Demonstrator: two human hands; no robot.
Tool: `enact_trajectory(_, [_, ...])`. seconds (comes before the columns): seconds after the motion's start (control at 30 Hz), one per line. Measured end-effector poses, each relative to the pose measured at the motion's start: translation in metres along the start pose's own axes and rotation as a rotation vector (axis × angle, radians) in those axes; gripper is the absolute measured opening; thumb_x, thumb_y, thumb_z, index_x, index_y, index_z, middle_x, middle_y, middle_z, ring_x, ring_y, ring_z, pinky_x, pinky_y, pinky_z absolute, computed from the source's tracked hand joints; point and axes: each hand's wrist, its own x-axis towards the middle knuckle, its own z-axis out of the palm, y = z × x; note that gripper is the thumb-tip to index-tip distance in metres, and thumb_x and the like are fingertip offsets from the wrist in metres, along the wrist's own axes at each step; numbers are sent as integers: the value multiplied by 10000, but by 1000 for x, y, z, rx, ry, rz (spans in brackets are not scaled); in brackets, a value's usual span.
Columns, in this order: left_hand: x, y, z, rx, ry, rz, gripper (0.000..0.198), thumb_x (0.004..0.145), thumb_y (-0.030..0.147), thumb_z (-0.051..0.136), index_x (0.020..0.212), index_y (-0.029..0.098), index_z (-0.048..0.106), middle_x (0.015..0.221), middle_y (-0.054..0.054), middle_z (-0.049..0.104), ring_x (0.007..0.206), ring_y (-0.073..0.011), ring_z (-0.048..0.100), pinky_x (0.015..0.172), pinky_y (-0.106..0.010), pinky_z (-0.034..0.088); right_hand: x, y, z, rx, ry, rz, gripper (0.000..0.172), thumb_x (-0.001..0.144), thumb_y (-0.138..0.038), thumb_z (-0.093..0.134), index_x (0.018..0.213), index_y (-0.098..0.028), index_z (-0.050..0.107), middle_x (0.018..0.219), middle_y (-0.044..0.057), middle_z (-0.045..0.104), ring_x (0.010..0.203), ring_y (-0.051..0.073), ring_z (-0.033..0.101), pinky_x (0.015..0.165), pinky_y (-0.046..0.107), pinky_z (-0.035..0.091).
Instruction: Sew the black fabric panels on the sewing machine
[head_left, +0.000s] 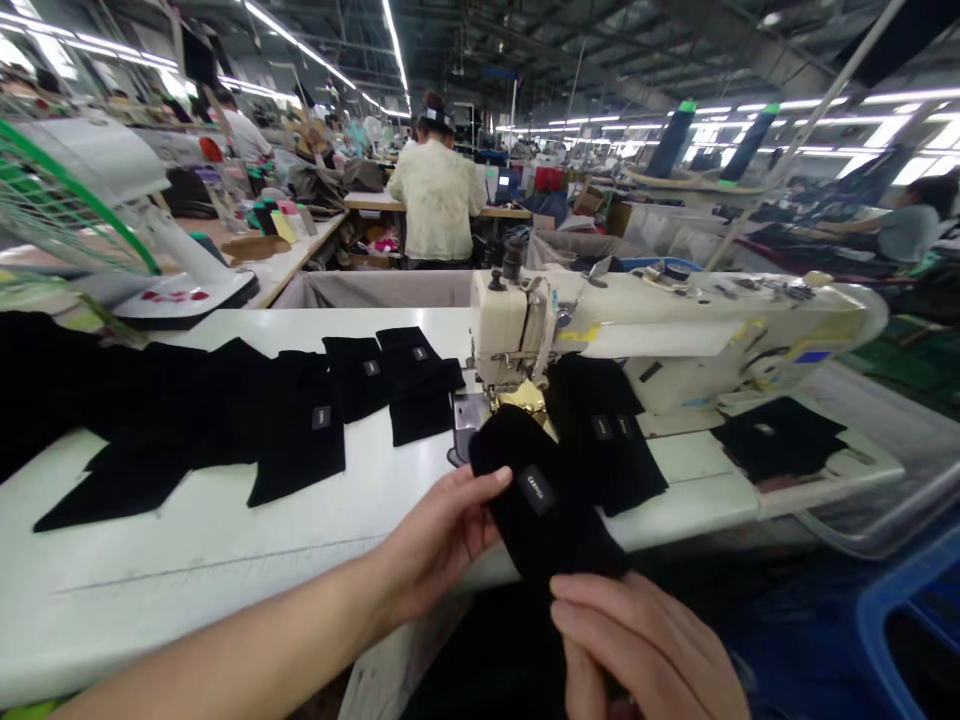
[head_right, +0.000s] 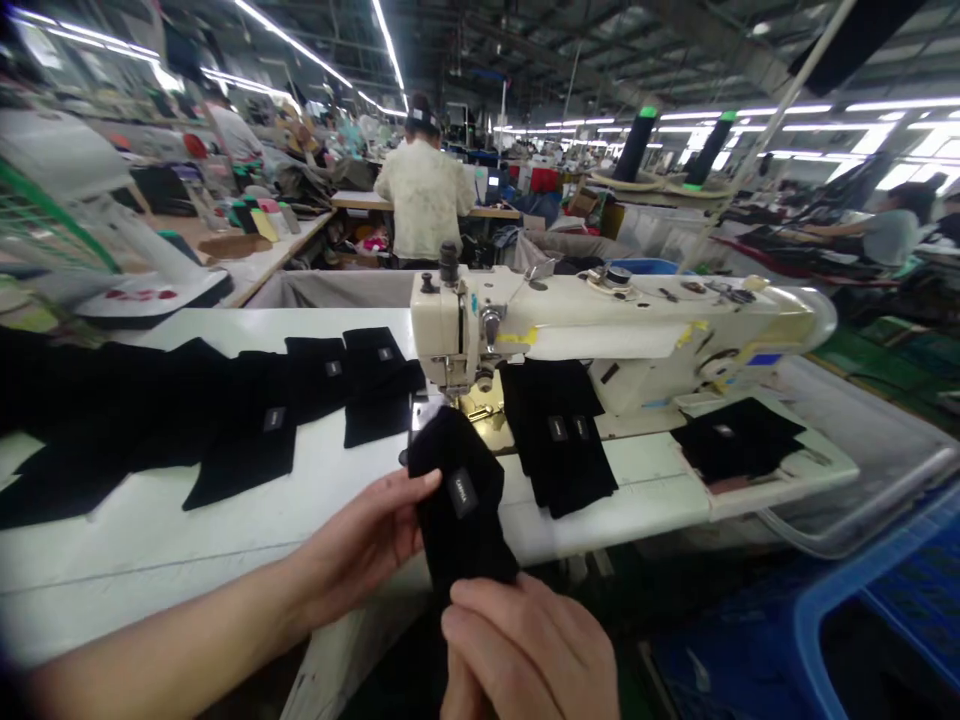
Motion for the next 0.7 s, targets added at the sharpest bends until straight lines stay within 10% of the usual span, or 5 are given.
enact_trajectory(0.2, [9, 18, -8, 50, 171, 192, 229, 753, 201, 790, 953, 138, 699, 892, -59, 740, 766, -151, 685, 760, -248, 567, -3, 25, 17, 265, 46, 537, 365, 889, -282, 642, 1239, -226, 552, 718, -22, 622, 500, 128, 579, 457, 232, 488])
enact_trajectory(0.33, [2, 12, -5, 101, 172, 146, 298, 747, 262, 804, 985, 130, 684, 945, -85, 737, 786, -163, 691, 739, -254, 572, 0, 37, 27, 460, -181, 900, 454, 847, -436, 666, 1229, -200, 596, 592, -69, 499, 503, 145, 513, 488, 253, 462])
enact_trajectory(0.57, [2, 37, -14, 586, 237, 393, 653, 622, 246, 876, 1227, 239, 632, 1047, -20, 721, 960, -199, 669, 823, -287, 551, 8, 38, 26, 620, -365, 990, 304, 878, -477, 604, 866, -182, 675, 719, -10, 602, 663, 158, 554, 628, 272, 446])
enact_trajectory(0.7, [7, 65, -21, 805, 138, 271, 363, 619, 312, 877, 930, 180, 746, 881, -21, 732, 812, -176, 657, 765, -277, 532, 11, 40, 20, 629, -451, 978, 283, 856, -454, 620, 832, -177, 673, 693, -16, 584, 648, 156, 535, 617, 270, 426])
